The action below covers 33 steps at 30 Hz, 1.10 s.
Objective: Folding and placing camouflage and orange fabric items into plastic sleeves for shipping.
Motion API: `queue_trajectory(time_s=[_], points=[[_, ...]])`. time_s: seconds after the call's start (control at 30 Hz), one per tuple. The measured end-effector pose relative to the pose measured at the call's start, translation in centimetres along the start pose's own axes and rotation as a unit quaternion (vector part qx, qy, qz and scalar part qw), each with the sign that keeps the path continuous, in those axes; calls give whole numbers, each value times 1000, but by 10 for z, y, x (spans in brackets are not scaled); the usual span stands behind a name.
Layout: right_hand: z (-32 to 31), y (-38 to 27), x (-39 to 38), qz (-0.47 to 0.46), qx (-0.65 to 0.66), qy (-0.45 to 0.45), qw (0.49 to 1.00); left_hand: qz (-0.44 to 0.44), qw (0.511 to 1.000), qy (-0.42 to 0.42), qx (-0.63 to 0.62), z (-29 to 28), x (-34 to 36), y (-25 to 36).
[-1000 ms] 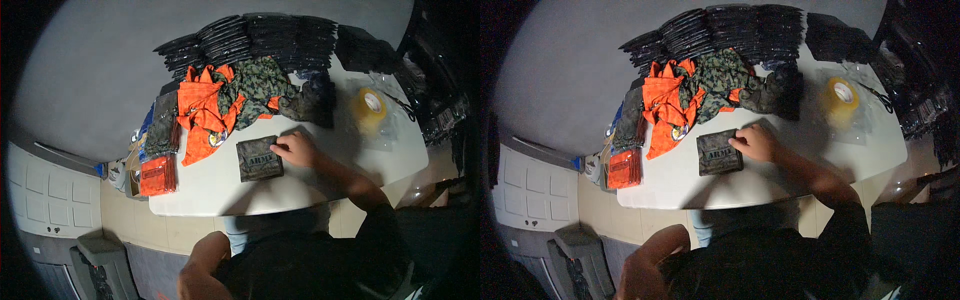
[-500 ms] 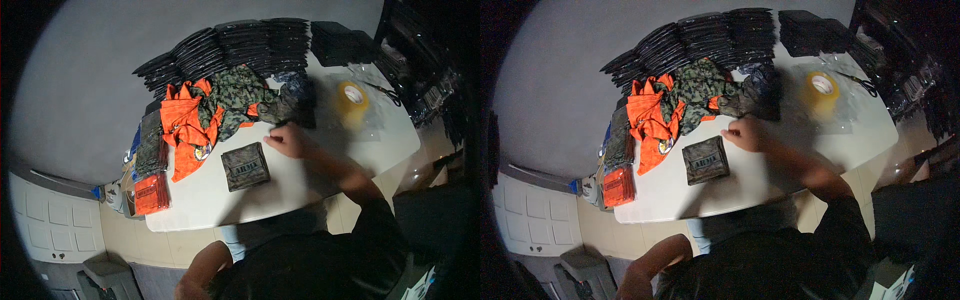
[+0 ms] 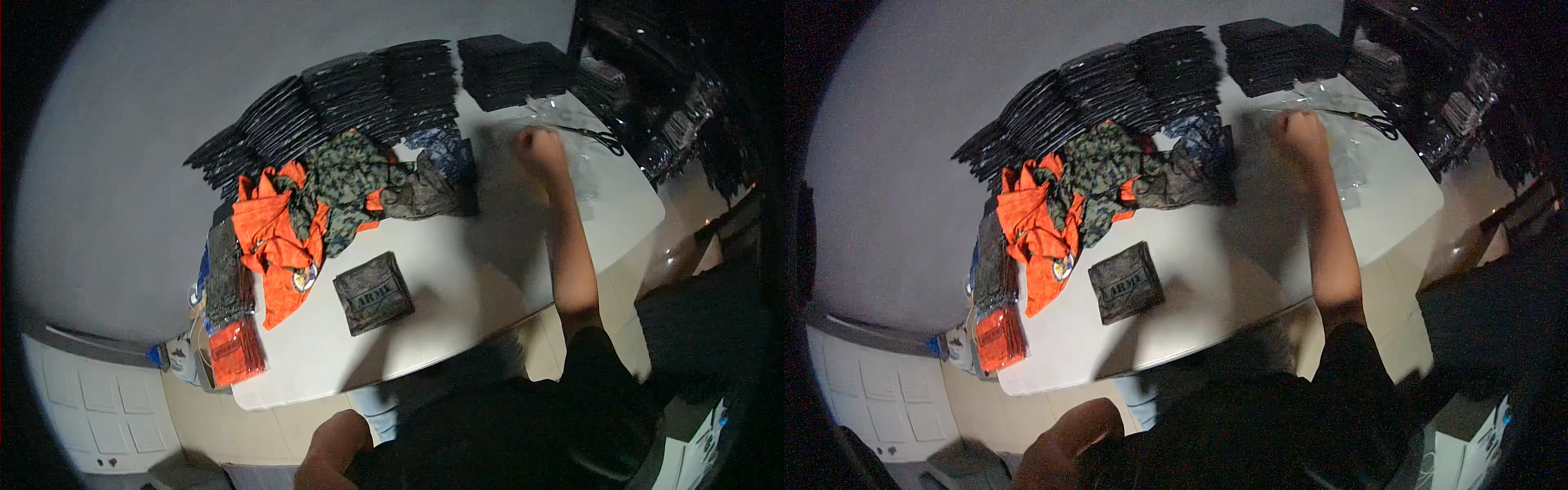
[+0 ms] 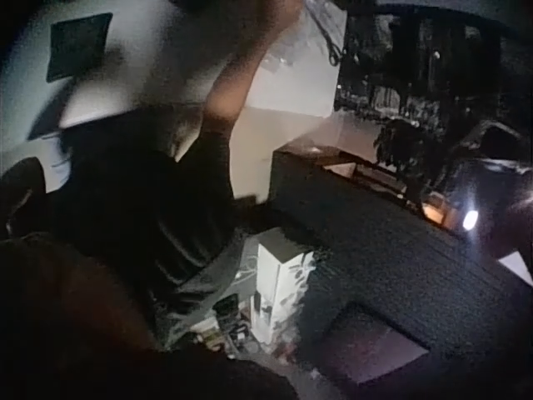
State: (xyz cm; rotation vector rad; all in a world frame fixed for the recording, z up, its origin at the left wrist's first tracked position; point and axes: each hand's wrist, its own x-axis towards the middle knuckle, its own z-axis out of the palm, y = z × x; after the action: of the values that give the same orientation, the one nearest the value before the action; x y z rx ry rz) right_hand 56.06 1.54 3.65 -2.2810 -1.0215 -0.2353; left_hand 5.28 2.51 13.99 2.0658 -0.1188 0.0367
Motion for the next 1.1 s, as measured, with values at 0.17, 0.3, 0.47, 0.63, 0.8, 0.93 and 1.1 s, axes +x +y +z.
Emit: queue_trajectory(time_s=[0.17, 0.3, 0.47, 0.63, 0.8, 0.93, 1.1], points=[[17, 18, -18, 46, -81, 32, 995, 23, 996, -83, 29, -5, 39, 0], [15, 31, -12, -34, -135, -32, 990, 26, 986, -154, 51, 1, 81, 10], [4, 28, -6, 49, -128, 87, 987, -26, 968, 69, 239, -51, 259, -48], [-9, 53, 10, 33, 105, 215, 970, -47, 922, 283, 260, -72, 384, -155], [-13, 43, 6, 6, 170, 349, 922, -240, 841, 188, 447, -59, 434, -194], [-11, 54, 9, -18, 183, 383, 906, -196, 870, 238, 385, -58, 433, -214], [-5, 57, 5, -42, 100, 430, 896, -167, 884, 327, 289, -59, 434, -204]])
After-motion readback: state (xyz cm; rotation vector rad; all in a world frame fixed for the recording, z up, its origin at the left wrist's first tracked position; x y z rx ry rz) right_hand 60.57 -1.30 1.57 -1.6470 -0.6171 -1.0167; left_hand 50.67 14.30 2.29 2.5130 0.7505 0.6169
